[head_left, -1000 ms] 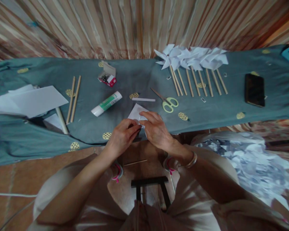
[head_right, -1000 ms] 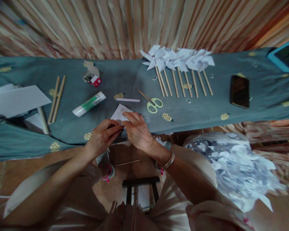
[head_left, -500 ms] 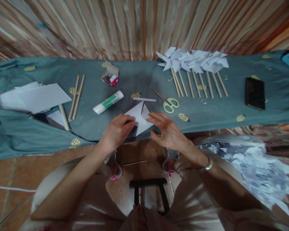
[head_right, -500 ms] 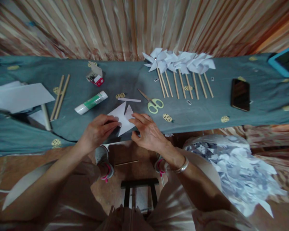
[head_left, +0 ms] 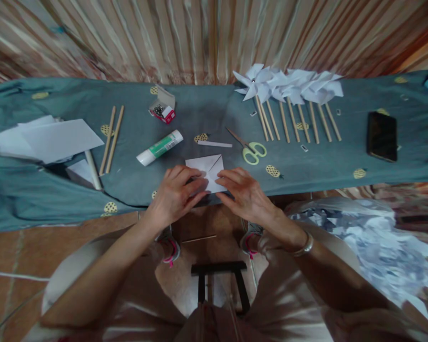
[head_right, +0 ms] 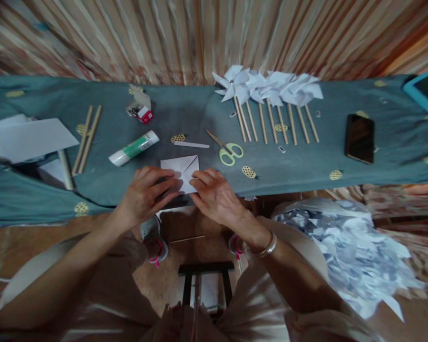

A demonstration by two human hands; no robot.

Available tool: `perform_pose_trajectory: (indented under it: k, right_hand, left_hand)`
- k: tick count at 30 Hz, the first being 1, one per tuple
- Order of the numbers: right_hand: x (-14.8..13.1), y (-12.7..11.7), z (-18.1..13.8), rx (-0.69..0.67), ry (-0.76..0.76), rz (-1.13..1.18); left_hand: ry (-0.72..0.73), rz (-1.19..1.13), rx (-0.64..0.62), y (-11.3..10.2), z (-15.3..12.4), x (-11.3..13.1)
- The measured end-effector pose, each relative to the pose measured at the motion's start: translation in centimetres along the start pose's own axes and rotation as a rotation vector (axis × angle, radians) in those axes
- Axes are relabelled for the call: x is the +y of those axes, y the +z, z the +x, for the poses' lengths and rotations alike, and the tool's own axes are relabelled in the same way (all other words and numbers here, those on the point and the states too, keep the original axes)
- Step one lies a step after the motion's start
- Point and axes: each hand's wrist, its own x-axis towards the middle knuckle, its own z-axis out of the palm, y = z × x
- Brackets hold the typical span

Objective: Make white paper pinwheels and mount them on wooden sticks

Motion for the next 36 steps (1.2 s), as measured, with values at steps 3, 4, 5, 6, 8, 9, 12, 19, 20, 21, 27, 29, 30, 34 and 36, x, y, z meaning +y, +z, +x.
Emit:
perform_pose_trajectory:
  k: [3, 4, 5, 6, 8, 9, 12, 19, 20, 21, 27, 29, 30, 34, 36]
  right_hand:
    - [-0.1, 0.1, 0.0, -0.005, 0.001, -0.012]
    - [-0.1, 0.1, 0.0, -0.005, -0.004, -0.022]
    - [-0.1, 0.1, 0.0, -0.004, -0.010, -0.034]
    - [-0.1, 0.1, -0.1, -0.003, -0.018, -0.047]
    - [-0.1, 0.1, -0.1, -0.001, -0.032, -0.064]
    - [-0.1, 0.1, -0.1, 0.000, -0.038, -0.068]
    - [-0.1, 0.0, 0.0, 0.010, -0.055, -0.067]
    - [0.7, -0.4, 0.2, 0.035, -0.032, 0.150]
    - [0.8, -0.4, 0.3, 0.034, -0.022, 0.200]
    - [0.9, -0.5, 0.4, 0.031, -0.011, 0.242]
    - [1.1, -0.4, 0.9, 0.021, 0.081, 0.344]
    - [1.3, -0.4, 1.0, 0.005, 0.098, 0.365]
    - [1.3, -0.4, 1.1, 0.000, 0.102, 0.383]
    - [1.2, -0.2, 1.3, 0.031, 0.136, 0.456]
    - [0.9, 0.0, 1.5, 0.069, 0.155, 0.426]
  left_hand:
    - [0.018, -0.013, -0.029, 0.4, -0.1, 0.3]
    - [0.016, -0.014, -0.035, 0.5, -0.2, 0.4]
    - [0.011, -0.012, -0.038, 0.6, -0.2, 0.4]
    - [0.005, -0.010, -0.037, 0.7, -0.3, 0.4]
    - [0.003, -0.009, -0.023, 0.8, -0.4, 0.4]
    - [0.007, -0.011, -0.013, 0.9, -0.4, 0.4]
    - [0.025, -0.003, 0.018, 0.9, -0.5, 0.5]
    - [0.038, 0.012, 0.060, 0.7, -0.6, 0.7]
    - [0.034, 0.002, 0.058, 0.7, -0.6, 0.7]
    - [0.032, -0.007, 0.055, 0.7, -0.7, 0.7]
    - [0.025, -0.053, 0.056, 0.4, -0.8, 0.8]
    - [0.021, -0.064, 0.060, 0.4, -0.8, 0.8]
    - [0.021, -0.067, 0.064, 0.4, -0.8, 0.8]
    - [0.029, -0.067, 0.064, 0.3, -0.8, 0.8]
    - [0.032, -0.058, 0.049, 0.3, -0.8, 0.8]
